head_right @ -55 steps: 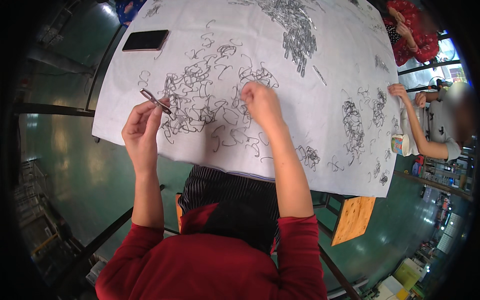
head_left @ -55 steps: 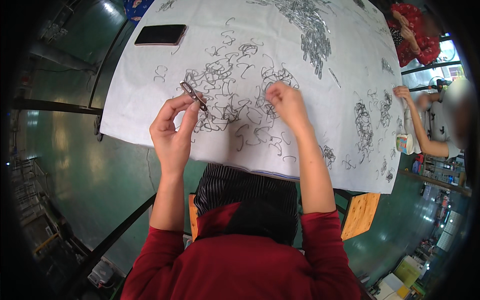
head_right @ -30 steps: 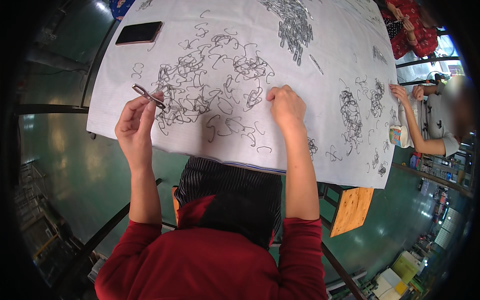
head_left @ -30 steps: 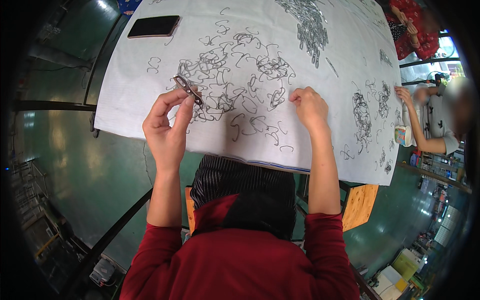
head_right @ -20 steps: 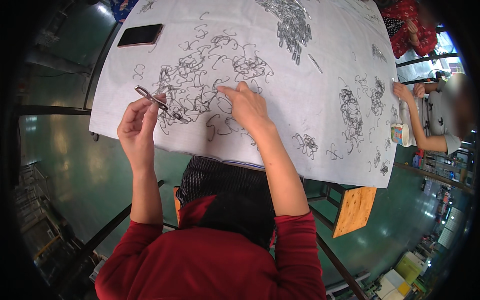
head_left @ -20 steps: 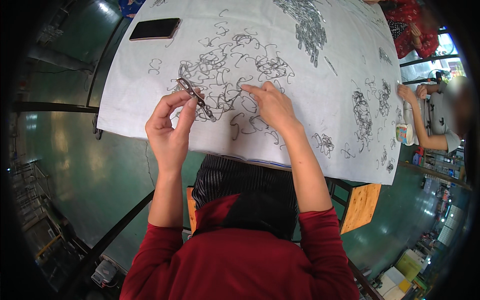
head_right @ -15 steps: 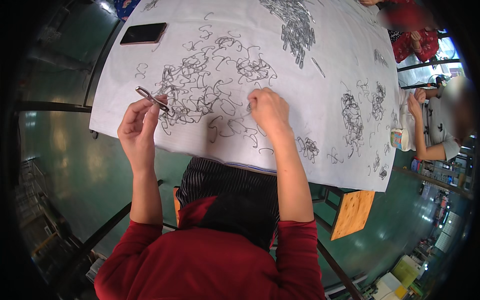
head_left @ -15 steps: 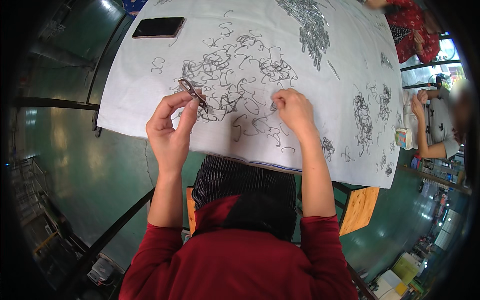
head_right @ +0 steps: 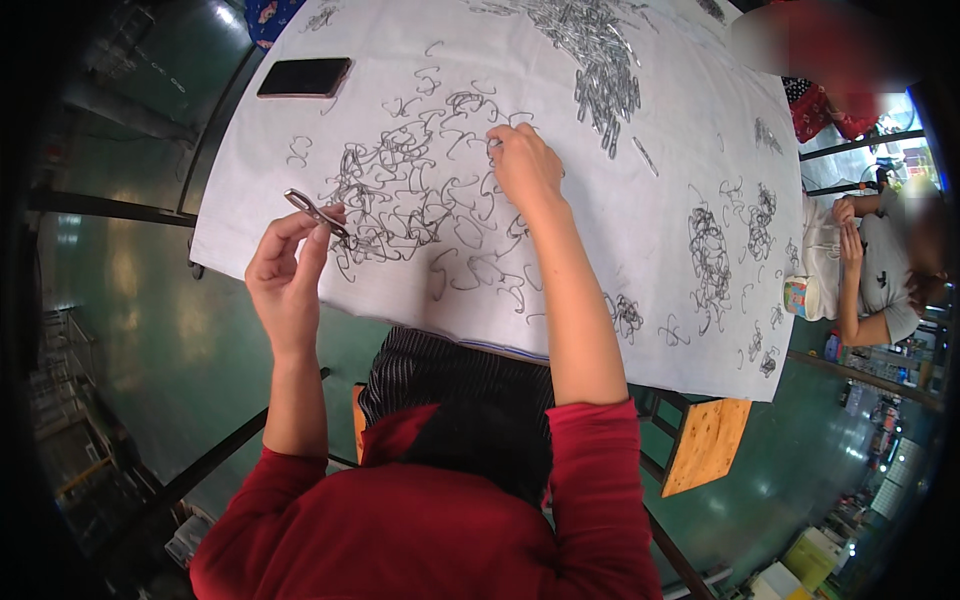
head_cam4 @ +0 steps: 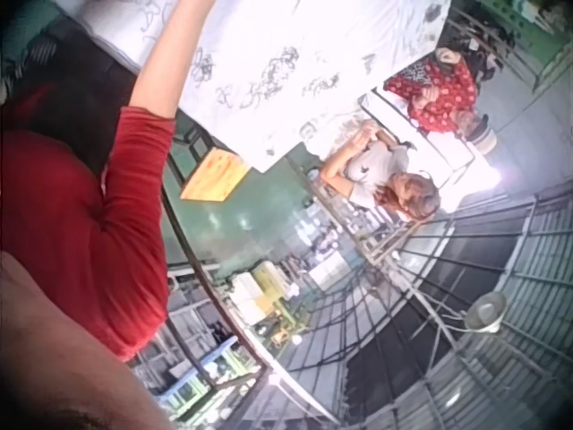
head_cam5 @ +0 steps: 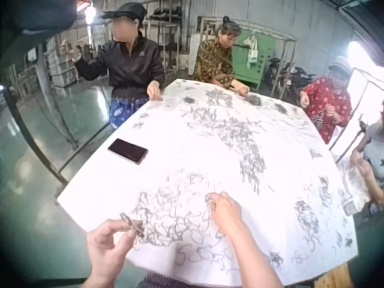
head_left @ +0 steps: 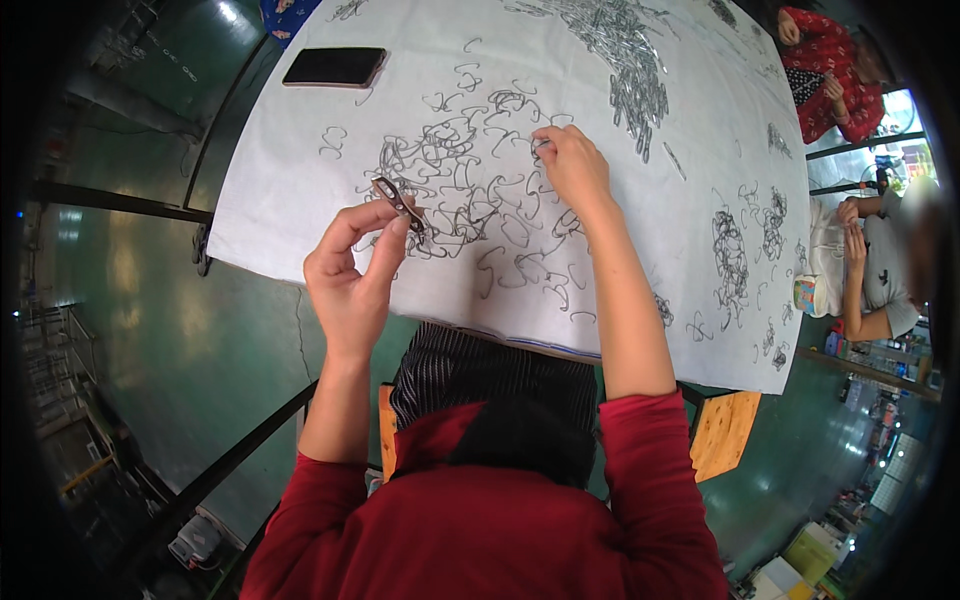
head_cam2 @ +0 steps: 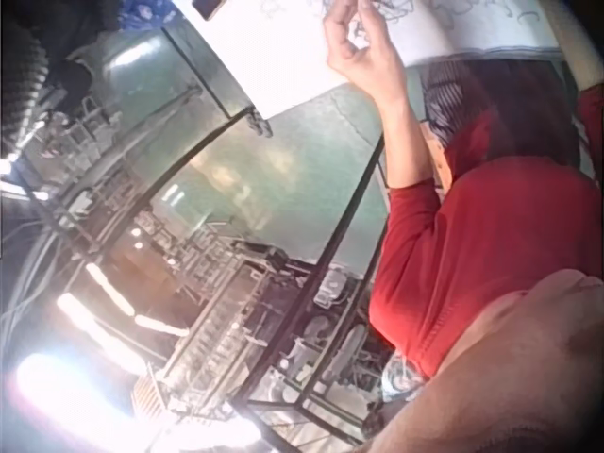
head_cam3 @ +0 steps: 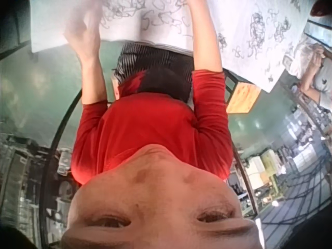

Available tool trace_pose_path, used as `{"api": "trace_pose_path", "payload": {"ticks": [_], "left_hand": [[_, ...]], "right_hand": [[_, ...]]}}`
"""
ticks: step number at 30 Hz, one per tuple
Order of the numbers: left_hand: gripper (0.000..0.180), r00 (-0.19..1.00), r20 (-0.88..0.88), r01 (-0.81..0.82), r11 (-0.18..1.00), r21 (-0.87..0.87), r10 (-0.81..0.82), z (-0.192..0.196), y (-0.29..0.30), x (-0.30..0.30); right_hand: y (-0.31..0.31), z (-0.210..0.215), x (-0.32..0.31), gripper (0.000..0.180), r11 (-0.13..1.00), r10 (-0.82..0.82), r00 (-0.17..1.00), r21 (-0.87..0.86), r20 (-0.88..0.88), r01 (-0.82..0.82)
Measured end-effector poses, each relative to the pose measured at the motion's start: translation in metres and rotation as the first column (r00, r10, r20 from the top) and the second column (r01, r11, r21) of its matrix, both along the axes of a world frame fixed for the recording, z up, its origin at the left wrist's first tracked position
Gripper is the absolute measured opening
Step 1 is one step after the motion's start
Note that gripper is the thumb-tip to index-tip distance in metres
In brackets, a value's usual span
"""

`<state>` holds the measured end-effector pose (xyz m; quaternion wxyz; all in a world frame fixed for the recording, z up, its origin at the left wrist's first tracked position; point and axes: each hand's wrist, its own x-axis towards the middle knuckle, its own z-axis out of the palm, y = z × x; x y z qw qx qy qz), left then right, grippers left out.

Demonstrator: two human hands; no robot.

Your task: The person repeatedly picks up small metal paperclips from a large white sheet on a table, links them together by hand into short chains, and hangs the chains on a nearby metal rack. The person continues this cycle of picking, linking, and hanging throughout the clip.

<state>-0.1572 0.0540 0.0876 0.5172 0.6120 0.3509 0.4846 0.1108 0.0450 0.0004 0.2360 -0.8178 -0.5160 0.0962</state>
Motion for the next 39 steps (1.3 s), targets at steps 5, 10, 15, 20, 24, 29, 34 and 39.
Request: {"api": "trace_pose_path", "payload": {"ticks": [5, 10, 15, 20, 24, 29, 34, 39], "left_hand": [[0.01, 0.999, -0.029, 0.028, 0.999, 0.045, -0.026, -0.001, -0.003, 0.01], [0.012, 0.989, -0.125, 0.115, 0.958, 0.261, -0.084, -0.002, -0.007, 0.027], [0.012, 0.979, -0.19, 0.142, 0.917, 0.373, -0.074, -0.001, -0.02, 0.043], [0.015, 0.966, -0.256, 0.166, 0.837, 0.522, -0.032, 0.005, -0.037, 0.07], [0.016, 0.955, -0.295, 0.217, 0.761, 0.612, -0.035, 0.009, -0.054, 0.088], [0.014, 0.954, -0.232, 0.298, 0.697, 0.652, -0.19, -0.003, -0.068, 0.116], [0.016, 0.937, -0.281, 0.346, 0.642, 0.684, -0.206, -0.052, -0.037, 0.225], [0.026, 0.763, -0.641, 0.584, 0.337, 0.738, 0.081, -0.113, -0.008, 0.353]], "right_hand": [[0.031, -0.002, 0.006, 0.011, 0.985, 0.034, 0.987, -0.171, 0.16, -0.006], [0.002, 0.057, -0.022, 0.012, 0.974, 0.033, 0.911, 0.218, -0.411, 0.063], [-0.075, 0.151, -0.081, 0.014, 0.846, 0.236, 0.511, 0.433, -0.827, 0.31], [-0.116, 0.157, -0.079, 0.018, 0.747, 0.286, 0.48, 0.507, -0.829, 0.43], [-0.134, 0.153, -0.077, 0.018, 0.649, 0.277, 0.551, 0.576, -0.787, 0.497], [-0.174, 0.148, -0.077, 0.021, 0.464, 0.231, 0.728, 0.731, -0.645, 0.5], [-0.232, 0.151, -0.071, 0.029, 0.341, 0.078, 0.87, 0.833, -0.487, 0.436], [-0.285, 0.162, -0.074, 0.03, 0.338, -0.079, 0.855, 0.793, -0.512, 0.506]]}}
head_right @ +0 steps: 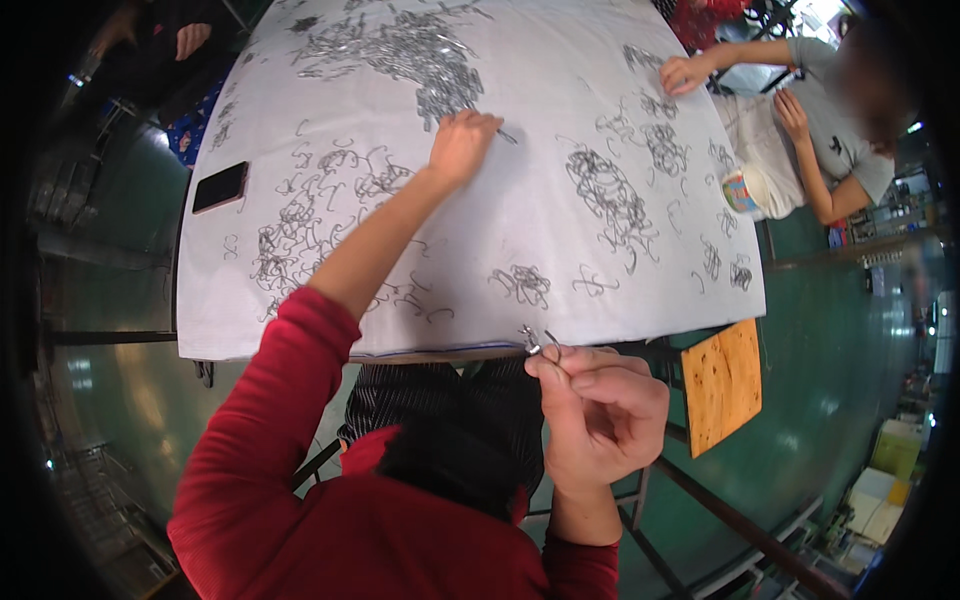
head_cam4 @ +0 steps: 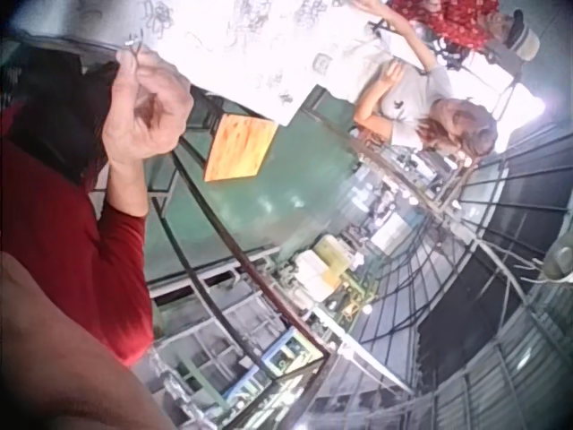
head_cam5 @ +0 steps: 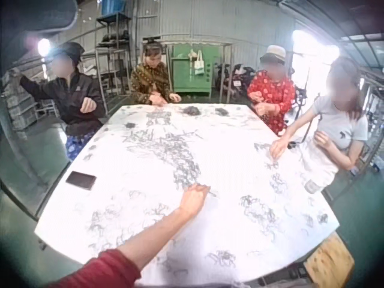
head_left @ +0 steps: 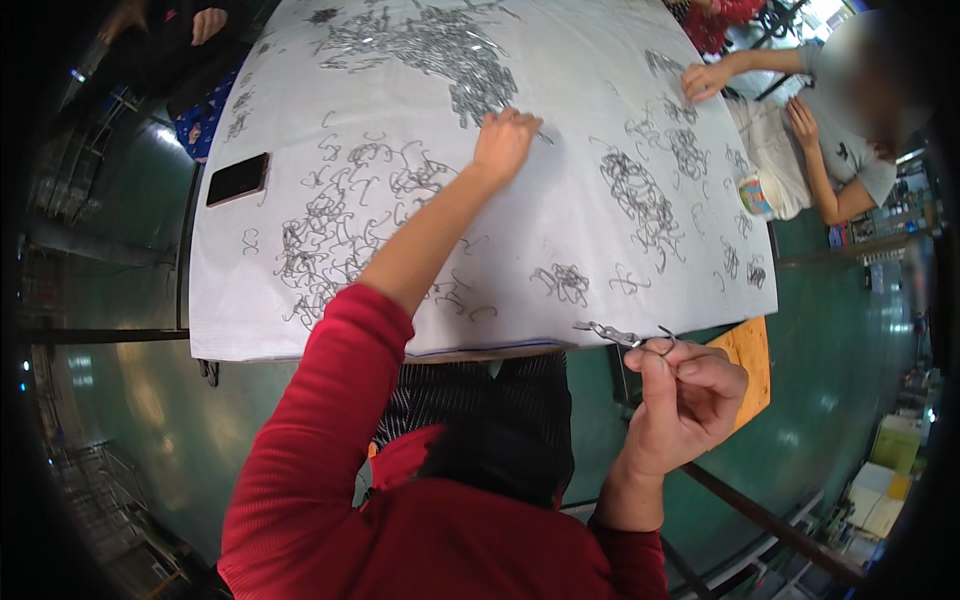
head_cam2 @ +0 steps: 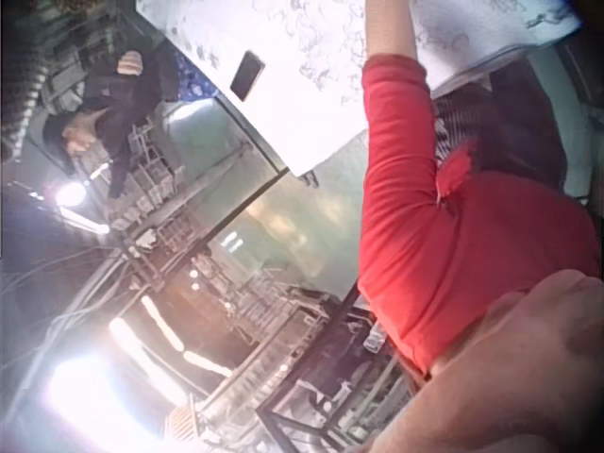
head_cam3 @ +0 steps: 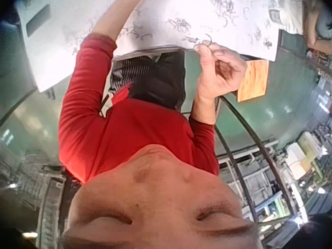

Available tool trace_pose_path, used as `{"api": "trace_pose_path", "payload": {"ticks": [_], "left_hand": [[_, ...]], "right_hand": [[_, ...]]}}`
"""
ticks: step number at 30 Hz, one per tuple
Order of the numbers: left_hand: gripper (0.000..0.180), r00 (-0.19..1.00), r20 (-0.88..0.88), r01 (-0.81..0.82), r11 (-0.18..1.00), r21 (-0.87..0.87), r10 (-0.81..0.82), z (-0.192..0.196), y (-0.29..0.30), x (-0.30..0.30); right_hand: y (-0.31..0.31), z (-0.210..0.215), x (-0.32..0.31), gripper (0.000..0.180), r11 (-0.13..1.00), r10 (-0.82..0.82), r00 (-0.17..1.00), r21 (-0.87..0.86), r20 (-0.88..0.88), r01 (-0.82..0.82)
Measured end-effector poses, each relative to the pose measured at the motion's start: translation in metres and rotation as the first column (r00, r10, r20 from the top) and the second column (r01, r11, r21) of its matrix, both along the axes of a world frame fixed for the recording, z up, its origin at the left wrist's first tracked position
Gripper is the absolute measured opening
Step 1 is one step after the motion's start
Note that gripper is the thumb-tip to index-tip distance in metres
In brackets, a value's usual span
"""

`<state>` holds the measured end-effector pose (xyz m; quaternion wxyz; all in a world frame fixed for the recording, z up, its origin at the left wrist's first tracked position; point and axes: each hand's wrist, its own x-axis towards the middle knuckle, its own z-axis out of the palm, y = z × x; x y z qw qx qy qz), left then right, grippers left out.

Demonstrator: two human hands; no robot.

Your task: The person repeatedly picks up small metal paperclips from a large white sheet on a table, links them together by hand into short chains, and hangs the chains on a nearby metal rack. The person continues this cycle of picking, linking, and hanging throughout the clip.

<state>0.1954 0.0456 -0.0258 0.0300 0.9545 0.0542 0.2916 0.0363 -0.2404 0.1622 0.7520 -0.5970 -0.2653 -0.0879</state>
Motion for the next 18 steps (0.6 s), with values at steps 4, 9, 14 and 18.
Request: {"api": "trace_pose_path", "payload": {"ticks": [4, 9, 14, 18], "left_hand": [[0.02, 0.94, -0.341, 0.052, 0.986, 0.157, 0.005, -0.001, 0.009, 0.026], [0.017, 0.907, -0.421, 0.018, 0.996, 0.09, 0.021, 0.009, 0.007, 0.011], [0.014, 0.953, -0.274, -0.03, 0.854, -0.52, -0.133, 0.034, -0.026, -0.073], [0.013, 0.947, -0.167, -0.01, 0.492, -0.87, -0.275, 0.081, -0.088, -0.174]], "right_hand": [[-0.029, -0.004, -0.01, 0.03, 0.998, -0.03, 0.999, -0.056, 0.011, 0.031], [-0.051, -0.031, -0.025, 0.03, 0.998, -0.016, 0.999, -0.061, -0.039, 0.013], [-0.051, -0.074, -0.044, 0.027, 0.997, 0.004, 0.998, -0.083, -0.058, -0.009], [-0.039, -0.107, -0.057, 0.024, 0.99, 0.031, 0.999, -0.133, -0.032, -0.035]]}}
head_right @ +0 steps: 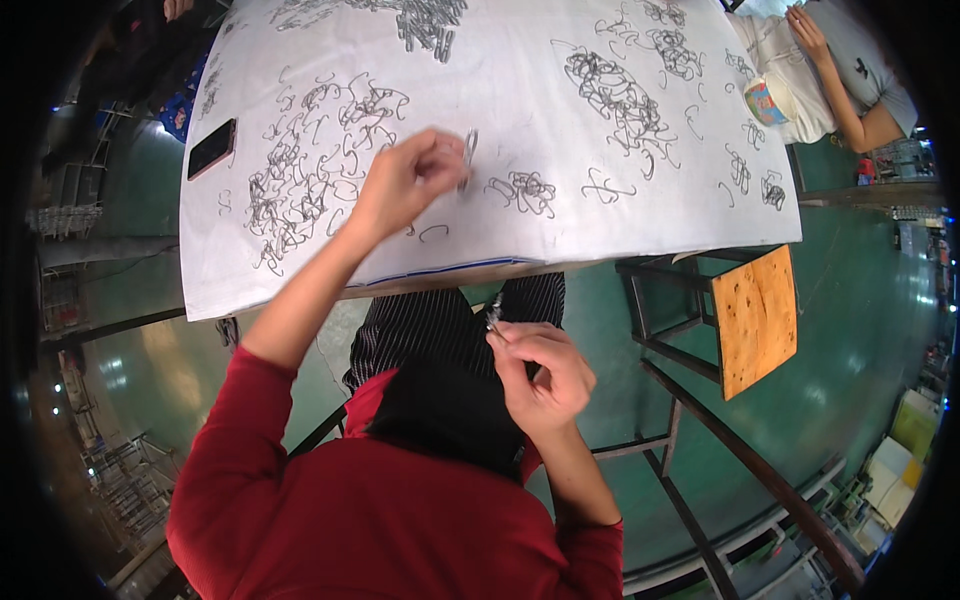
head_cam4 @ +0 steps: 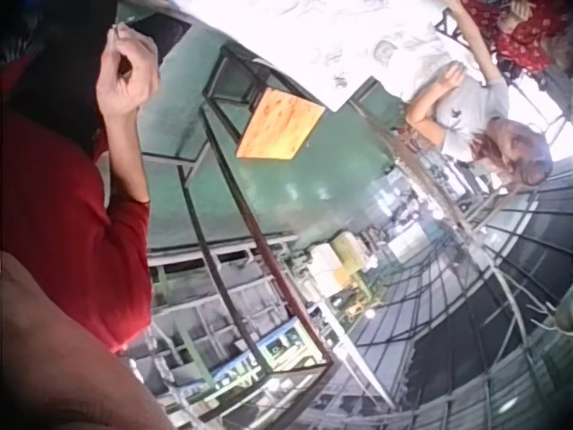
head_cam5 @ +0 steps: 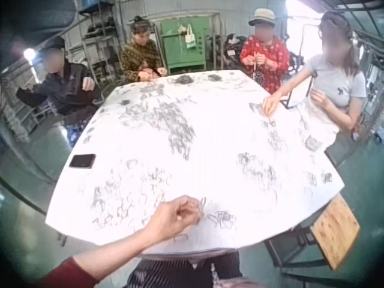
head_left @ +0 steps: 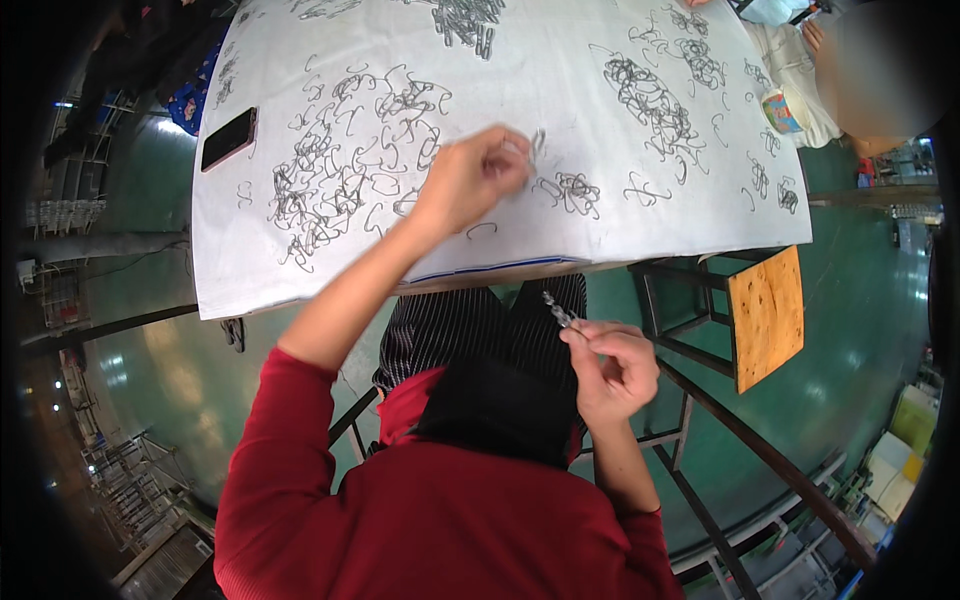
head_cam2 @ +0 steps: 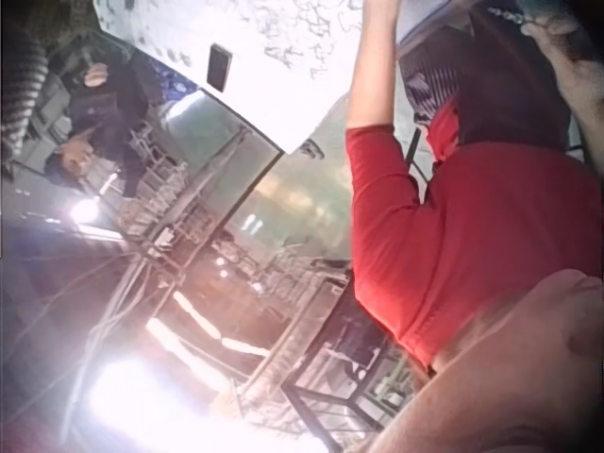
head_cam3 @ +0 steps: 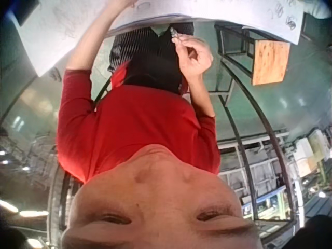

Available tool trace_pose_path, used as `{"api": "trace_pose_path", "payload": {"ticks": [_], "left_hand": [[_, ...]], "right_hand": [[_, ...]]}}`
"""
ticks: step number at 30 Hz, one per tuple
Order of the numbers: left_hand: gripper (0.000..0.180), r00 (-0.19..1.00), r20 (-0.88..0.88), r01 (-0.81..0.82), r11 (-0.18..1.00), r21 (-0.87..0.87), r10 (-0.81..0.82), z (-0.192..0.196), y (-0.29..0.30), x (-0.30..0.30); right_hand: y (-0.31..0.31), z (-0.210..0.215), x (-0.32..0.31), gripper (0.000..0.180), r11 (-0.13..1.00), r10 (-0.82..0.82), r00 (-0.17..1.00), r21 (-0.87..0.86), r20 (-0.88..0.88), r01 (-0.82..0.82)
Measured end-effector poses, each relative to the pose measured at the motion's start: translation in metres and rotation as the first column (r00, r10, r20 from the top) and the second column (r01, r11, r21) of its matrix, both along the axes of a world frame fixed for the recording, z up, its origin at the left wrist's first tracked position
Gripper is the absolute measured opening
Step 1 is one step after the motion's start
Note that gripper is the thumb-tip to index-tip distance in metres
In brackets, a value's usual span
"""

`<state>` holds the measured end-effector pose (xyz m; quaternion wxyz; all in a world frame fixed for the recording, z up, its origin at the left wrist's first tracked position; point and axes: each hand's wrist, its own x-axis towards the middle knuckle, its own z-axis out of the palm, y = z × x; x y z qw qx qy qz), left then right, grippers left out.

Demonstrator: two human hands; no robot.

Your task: The person repeatedly picks up small metal paperclips from a large white sheet on a table, links them together by hand into short chains, and hangs the chains on a nearby metal rack. The person continues this cycle of picking, linking, and hanging throughout the clip.

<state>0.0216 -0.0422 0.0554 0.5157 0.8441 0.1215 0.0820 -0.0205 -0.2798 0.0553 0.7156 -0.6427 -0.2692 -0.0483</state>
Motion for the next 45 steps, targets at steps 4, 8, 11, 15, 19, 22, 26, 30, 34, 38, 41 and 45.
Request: {"api": "trace_pose_path", "payload": {"ticks": [4, 8, 11, 15, 19, 22, 26, 30, 34, 38, 41, 45], "left_hand": [[0.011, 1.0, 0.01, 0.023, 0.951, -0.308, -0.021, 0.021, -0.038, -0.059], [0.011, 0.998, 0.063, 0.031, 0.916, -0.4, -0.006, 0.027, -0.05, -0.087], [0.011, 0.997, 0.076, 0.034, 0.917, -0.397, -0.004, 0.03, -0.054, -0.099], [0.011, 0.993, 0.114, 0.018, 0.94, -0.341, 0.022, 0.029, -0.057, -0.106], [0.013, 0.966, 0.253, 0.015, 0.965, -0.262, 0.053, 0.023, -0.056, -0.111], [0.015, 0.941, 0.335, 0.009, 0.985, -0.172, 0.05, 0.016, -0.053, -0.114], [0.018, 0.936, 0.347, -0.029, 0.997, -0.077, 0.054, 0.002, -0.049, -0.122], [0.013, 0.927, 0.363, -0.077, 0.995, -0.063, 0.095, -0.011, -0.048, -0.128], [0.013, 0.931, 0.348, -0.099, 0.993, -0.059, 0.113, -0.021, -0.045, -0.132], [0.012, 0.94, 0.321, -0.099, 0.993, -0.058, 0.113, -0.026, -0.044, -0.14], [0.011, 0.938, 0.331, -0.093, 0.995, -0.043, 0.102, -0.029, -0.045, -0.14], [0.017, 0.944, 0.313, -0.098, 0.995, -0.026, 0.102, -0.034, -0.042, -0.143]], "right_hand": [[0.013, -0.018, -0.003, 0.023, 0.997, 0.008, 0.997, -0.072, 0.074, -0.003], [0.023, -0.023, -0.008, 0.023, 0.997, 0.014, 0.994, -0.082, 0.105, -0.005], [0.026, -0.024, -0.012, 0.023, 0.995, 0.023, 0.995, -0.1, 0.097, -0.013], [0.03, -0.024, -0.016, 0.023, 0.987, 0.034, 0.989, -0.158, 0.141, -0.011], [0.031, -0.028, -0.015, 0.027, 0.969, 0.081, 0.977, -0.244, 0.196, -0.031], [0.028, -0.031, -0.004, 0.031, 0.956, 0.166, 0.965, -0.271, 0.202, -0.107], [0.053, -0.028, 0.035, 0.015, 0.915, 0.14, 0.989, -0.387, 0.051, -0.109], [0.136, -0.021, 0.078, 0.006, 0.779, 0.311, 0.95, -0.582, 0.038, -0.232], [0.216, -0.04, 0.101, 0.01, 0.595, 0.414, 0.909, -0.771, 0.053, -0.226], [0.274, -0.053, 0.098, 0.011, 0.393, 0.411, 0.91, -0.911, 0.054, -0.124], [0.279, -0.056, 0.097, 0.011, 0.325, 0.463, 0.881, -0.944, 0.102, -0.061], [0.235, -0.04, 0.093, 0.012, 0.593, 0.402, 0.914, -0.745, -0.055, -0.306]]}}
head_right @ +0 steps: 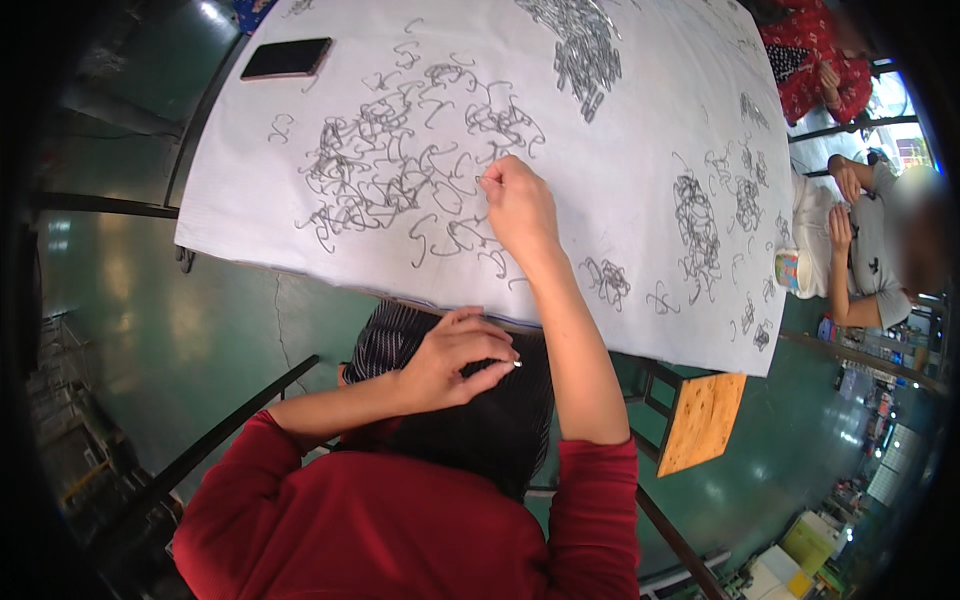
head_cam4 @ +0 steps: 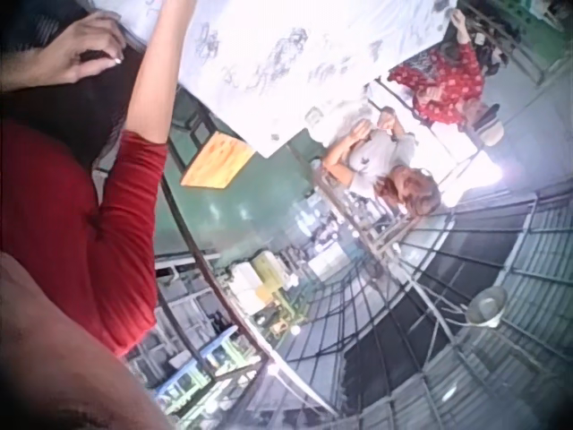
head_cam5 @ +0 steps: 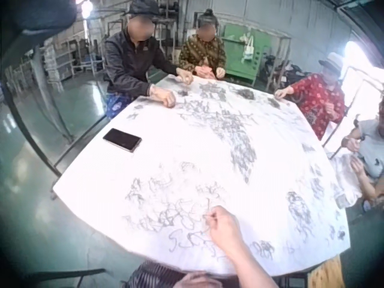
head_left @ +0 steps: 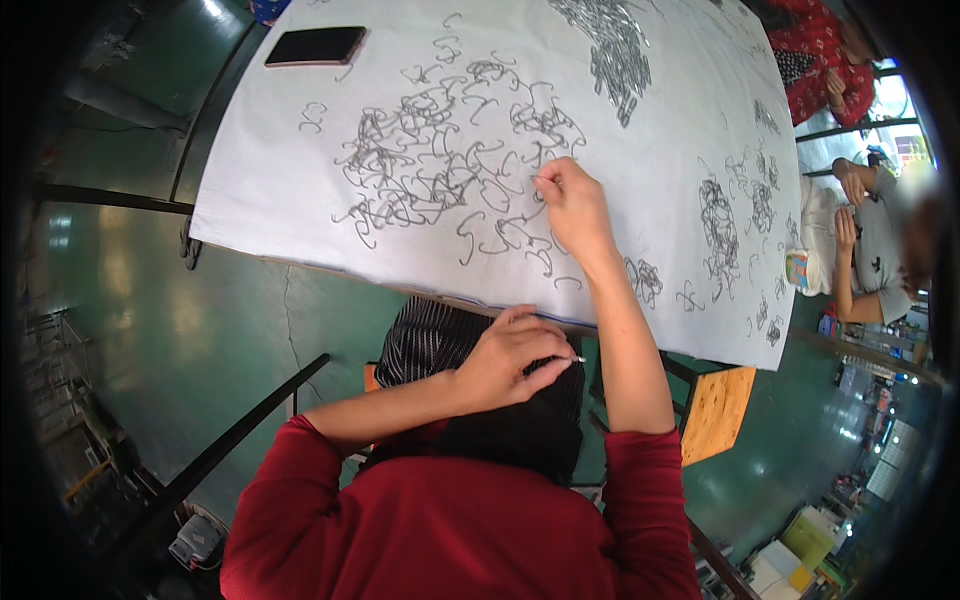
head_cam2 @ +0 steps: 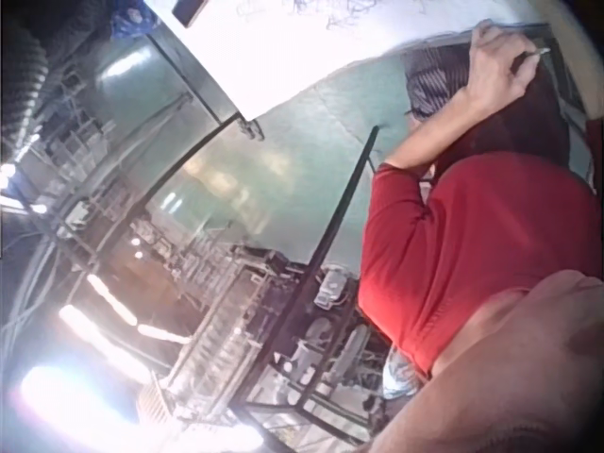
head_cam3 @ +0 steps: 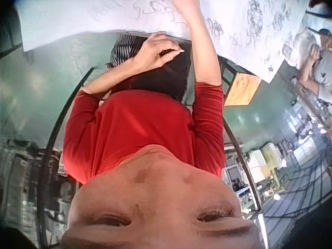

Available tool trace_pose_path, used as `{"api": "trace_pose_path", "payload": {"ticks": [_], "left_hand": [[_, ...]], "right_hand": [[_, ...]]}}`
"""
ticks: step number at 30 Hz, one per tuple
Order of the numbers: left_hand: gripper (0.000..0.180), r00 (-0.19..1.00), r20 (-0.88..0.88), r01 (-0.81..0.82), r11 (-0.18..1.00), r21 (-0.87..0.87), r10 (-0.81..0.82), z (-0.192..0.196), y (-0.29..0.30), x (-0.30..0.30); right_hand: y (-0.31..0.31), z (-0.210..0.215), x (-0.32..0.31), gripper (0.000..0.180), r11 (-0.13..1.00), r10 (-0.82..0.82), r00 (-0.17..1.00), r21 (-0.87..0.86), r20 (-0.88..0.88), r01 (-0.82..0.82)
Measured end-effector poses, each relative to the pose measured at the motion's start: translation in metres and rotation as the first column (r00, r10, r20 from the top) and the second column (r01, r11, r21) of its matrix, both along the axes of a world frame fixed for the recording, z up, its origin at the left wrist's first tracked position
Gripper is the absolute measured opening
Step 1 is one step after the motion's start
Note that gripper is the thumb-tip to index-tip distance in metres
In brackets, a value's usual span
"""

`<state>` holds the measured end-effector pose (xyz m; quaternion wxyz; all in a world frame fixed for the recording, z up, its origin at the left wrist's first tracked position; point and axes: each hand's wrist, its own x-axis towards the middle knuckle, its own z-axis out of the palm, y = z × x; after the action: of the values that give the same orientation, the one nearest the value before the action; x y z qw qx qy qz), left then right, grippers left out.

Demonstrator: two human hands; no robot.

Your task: The person repeatedly picks up small metal paperclips from a large white sheet on a table, links them together by hand into short chains, and hangs the chains on a nearby metal rack. The person continues this cycle of picking, linking, and hanging throughout the clip.

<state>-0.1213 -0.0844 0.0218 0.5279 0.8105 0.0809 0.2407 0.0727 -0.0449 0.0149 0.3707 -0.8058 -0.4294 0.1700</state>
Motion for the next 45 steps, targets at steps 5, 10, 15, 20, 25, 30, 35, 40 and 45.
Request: {"api": "trace_pose_path", "payload": {"ticks": [5, 10, 15, 20, 25, 30, 35, 40, 45], "left_hand": [[0.016, 0.999, 0.002, -0.046, 0.999, -0.013, 0.046, 0.002, 0.0, 0.003], [0.012, 0.997, 0.039, -0.061, 0.998, 0.017, 0.061, 0.008, -0.003, 0.012], [0.015, 0.999, 0.023, -0.025, 0.997, 0.073, 0.024, 0.008, -0.011, 0.014], [0.017, 1.0, 0.02, 0.019, 0.994, 0.111, -0.021, 0.006, -0.02, 0.016], [0.017, 0.991, 0.129, 0.003, 0.97, 0.244, -0.036, 0.007, 0.005, 0.041], [0.013, 0.973, 0.146, -0.226, 0.861, 0.456, 0.179, -0.024, 0.099, 0.167], [0.013, 0.917, -0.048, -0.29, 0.743, 0.603, 0.397, -0.054, 0.145, 0.279], [0.013, 0.864, -0.202, -0.151, 0.62, 0.77, 0.461, -0.054, 0.144, 0.301], [0.016, 0.812, -0.426, -0.034, 0.76, 0.649, 0.399, -0.03, 0.144, 0.267]], "right_hand": [[-0.099, 0.072, -0.047, 0.008, 0.923, -0.172, 0.753, 0.163, -0.635, 0.349], [-0.169, 0.088, -0.088, 0.026, 0.798, -0.121, 0.643, 0.311, -0.756, 0.516], [-0.183, 0.08, -0.103, 0.02, 0.73, -0.243, 0.672, 0.325, -0.7, 0.602], [-0.183, 0.071, -0.111, 0.021, 0.636, -0.285, 0.749, 0.467, -0.598, 0.614], [-0.196, 0.056, -0.118, 0.027, 0.557, -0.266, 0.892, 0.697, -0.365, 0.451], [-0.203, 0.053, -0.119, 0.029, 0.56, -0.244, 0.917, 0.726, -0.316, 0.399], [-0.208, 0.046, -0.116, 0.029, 0.585, -0.3, 0.904, 0.69, -0.304, 0.426], [-0.209, 0.043, -0.114, 0.029, 0.638, -0.323, 0.911, 0.652, -0.257, 0.41], [-0.206, 0.032, -0.106, 0.028, 0.666, -0.341, 0.916, 0.635, -0.21, 0.393]]}}
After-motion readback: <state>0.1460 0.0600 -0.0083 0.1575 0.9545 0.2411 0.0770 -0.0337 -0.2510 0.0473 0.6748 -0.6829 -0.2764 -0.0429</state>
